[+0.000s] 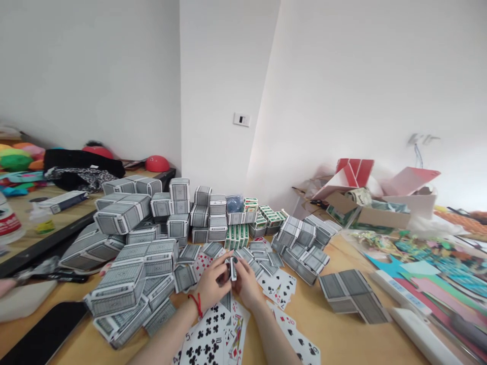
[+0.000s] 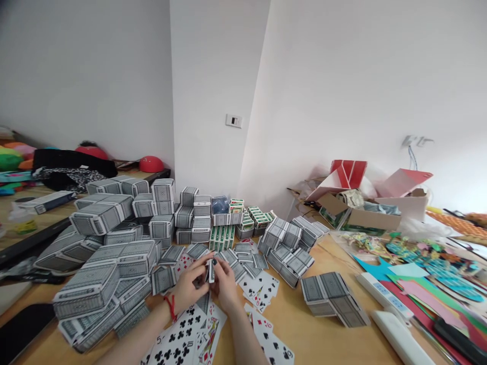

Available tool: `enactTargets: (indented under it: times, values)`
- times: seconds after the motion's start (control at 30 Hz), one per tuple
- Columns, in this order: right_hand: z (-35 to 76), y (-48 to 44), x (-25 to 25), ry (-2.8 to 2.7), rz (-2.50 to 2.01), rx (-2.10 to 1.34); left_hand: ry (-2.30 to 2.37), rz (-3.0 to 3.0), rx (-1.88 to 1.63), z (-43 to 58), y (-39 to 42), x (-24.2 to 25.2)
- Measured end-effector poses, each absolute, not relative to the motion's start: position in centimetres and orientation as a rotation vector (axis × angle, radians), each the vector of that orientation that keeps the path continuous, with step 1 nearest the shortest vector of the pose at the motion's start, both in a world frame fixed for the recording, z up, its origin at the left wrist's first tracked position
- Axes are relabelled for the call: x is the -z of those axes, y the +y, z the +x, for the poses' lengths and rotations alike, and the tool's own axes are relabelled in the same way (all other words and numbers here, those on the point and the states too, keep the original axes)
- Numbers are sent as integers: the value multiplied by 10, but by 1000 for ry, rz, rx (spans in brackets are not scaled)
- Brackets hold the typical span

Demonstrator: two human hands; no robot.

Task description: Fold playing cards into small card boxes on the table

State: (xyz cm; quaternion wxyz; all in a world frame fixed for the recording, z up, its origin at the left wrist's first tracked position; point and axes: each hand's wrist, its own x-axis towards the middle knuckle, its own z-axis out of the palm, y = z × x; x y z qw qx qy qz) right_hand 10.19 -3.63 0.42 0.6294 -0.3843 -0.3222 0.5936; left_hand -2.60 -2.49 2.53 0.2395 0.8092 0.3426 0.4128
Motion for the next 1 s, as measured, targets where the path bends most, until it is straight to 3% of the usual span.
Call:
enactTargets:
  times: [0.27, 1.0]
  values:
    - [107, -33, 1, -786, -1110, -991, 1060, 2015, -1232, -24, -20, -15]
    - [104, -39, -3, -980, -1293, -709, 989, 2274, -1117, -25, -12, -3]
